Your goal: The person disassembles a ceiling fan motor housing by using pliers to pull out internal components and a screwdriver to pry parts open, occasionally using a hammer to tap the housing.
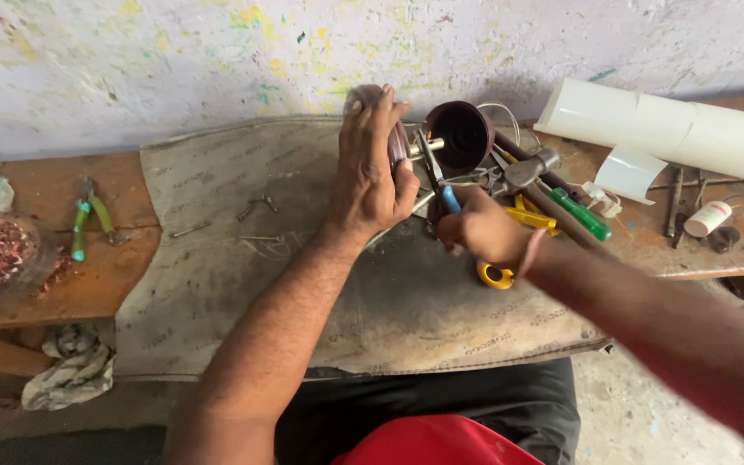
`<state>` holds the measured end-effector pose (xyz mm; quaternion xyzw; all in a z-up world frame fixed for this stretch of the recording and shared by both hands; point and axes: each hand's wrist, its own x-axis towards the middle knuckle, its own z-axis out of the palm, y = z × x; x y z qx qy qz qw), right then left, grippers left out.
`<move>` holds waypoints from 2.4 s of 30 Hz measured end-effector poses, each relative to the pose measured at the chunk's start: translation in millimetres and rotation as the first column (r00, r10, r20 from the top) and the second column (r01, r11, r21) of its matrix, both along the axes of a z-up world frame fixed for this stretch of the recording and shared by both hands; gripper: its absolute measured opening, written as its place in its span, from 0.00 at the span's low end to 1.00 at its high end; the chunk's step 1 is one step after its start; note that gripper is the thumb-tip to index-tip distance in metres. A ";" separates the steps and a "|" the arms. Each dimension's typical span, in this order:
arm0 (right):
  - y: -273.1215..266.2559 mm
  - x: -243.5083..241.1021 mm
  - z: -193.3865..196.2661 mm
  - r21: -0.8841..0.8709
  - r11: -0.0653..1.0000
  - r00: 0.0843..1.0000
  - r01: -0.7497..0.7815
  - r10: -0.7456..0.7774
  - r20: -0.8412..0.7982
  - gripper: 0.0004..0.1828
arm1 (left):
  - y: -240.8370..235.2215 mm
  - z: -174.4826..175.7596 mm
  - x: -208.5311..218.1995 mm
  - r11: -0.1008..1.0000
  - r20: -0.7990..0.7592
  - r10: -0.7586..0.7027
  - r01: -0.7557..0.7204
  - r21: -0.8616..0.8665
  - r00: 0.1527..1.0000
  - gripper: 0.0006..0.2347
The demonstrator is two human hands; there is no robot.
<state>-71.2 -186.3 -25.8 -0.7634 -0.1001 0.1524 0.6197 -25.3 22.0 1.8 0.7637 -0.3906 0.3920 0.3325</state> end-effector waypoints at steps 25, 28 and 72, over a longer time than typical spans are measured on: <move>20.0 -44.7 -55.4 0.384 0.907 0.983 0.176 -0.140 -0.120 0.15 | 45.2 -42.3 10.9 0.837 -0.403 -0.201 -0.058 -0.544 0.893 0.28; 14.4 -51.4 -66.5 0.360 0.923 0.991 0.134 -0.132 -0.030 0.16 | 59.3 -32.4 15.9 0.790 -0.624 -0.159 -0.280 -0.545 0.765 0.29; 19.5 -70.9 -7.8 -0.619 0.766 0.501 0.175 0.472 0.726 0.25 | 60.0 1.4 39.4 0.598 -0.428 0.796 -0.449 0.664 0.427 0.37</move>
